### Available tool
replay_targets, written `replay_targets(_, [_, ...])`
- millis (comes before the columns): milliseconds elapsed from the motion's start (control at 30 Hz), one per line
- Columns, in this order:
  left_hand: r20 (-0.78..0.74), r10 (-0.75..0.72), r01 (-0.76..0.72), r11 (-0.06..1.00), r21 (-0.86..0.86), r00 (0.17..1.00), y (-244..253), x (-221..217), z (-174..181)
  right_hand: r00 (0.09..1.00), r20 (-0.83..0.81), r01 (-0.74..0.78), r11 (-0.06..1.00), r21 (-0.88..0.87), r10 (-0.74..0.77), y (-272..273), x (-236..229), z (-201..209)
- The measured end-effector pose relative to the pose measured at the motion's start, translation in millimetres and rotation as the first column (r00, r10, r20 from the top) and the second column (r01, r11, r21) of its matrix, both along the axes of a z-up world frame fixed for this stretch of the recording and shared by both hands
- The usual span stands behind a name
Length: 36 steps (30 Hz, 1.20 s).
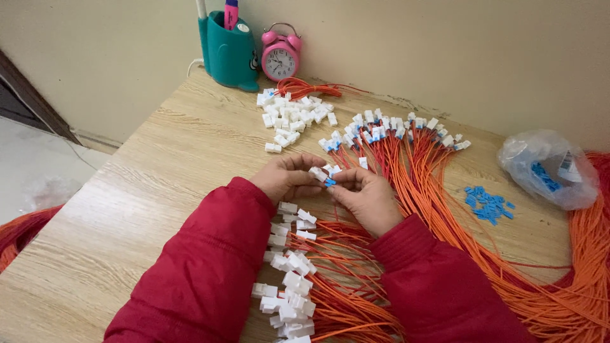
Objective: Attaching small blue plastic clips to white electrical connectors on a bundle of orange wires
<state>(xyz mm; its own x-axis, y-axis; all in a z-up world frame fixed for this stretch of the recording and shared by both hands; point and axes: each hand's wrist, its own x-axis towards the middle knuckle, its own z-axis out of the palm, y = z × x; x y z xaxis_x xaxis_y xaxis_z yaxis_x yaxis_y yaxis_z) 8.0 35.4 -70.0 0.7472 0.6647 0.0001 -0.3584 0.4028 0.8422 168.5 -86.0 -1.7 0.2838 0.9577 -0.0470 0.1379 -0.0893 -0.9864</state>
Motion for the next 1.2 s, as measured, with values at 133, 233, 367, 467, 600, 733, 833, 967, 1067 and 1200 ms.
replay_targets(133, [-0.029, 0.091, -0.093, 0.994, -0.061, 0.995, -5, 0, 5, 0.998, 0.063, 0.008, 1.000, 0.030, -0.010, 1, 0, -2])
replay_targets(233, [-0.046, 0.106, -0.108, 0.993, -0.049, 0.993, 0, 3, -3, 0.992, 0.129, 0.001, 0.999, 0.045, -0.007, 5, 2, -5])
replay_targets(367, [-0.062, 0.110, -0.112, 0.993, -0.026, 0.992, 5, 5, -10, 0.977, 0.214, 0.007, 0.998, 0.063, -0.021, 3, -2, 0])
replay_targets(467, [-0.034, 0.100, -0.101, 0.995, -0.017, 0.994, -4, 1, 3, 0.979, 0.201, 0.017, 0.996, 0.082, -0.033, 1, -6, 4])
replay_targets(600, [-0.028, 0.091, -0.091, 0.996, -0.002, 0.995, -5, 1, 4, 0.975, 0.217, 0.023, 0.997, 0.074, -0.039, -1, -7, 9])
replay_targets(733, [-0.015, 0.084, -0.084, 0.996, 0.008, 0.996, -5, 0, 3, 0.968, 0.247, 0.037, 0.997, 0.068, -0.052, -2, -11, 14])
replay_targets(833, [-0.018, 0.085, -0.085, 0.996, 0.002, 0.996, -4, -1, 3, 0.955, 0.289, 0.037, 0.995, 0.095, -0.064, -4, -15, 16])
replay_targets(967, [-0.031, 0.086, -0.086, 0.996, -0.014, 0.996, -2, 0, -2, 0.943, 0.333, -0.012, 0.991, 0.131, -0.033, -7, -18, 21])
replay_targets(1067, [-0.043, 0.080, -0.080, 0.997, -0.010, 0.996, -6, -2, 2, 0.939, 0.345, -0.064, 0.989, 0.136, 0.013, -4, -8, 13])
replay_targets(1200, [-0.038, 0.086, -0.087, 0.996, -0.018, 0.996, -8, -3, 6, 0.927, 0.374, -0.106, 0.975, 0.193, 0.027, -1, -5, 4])
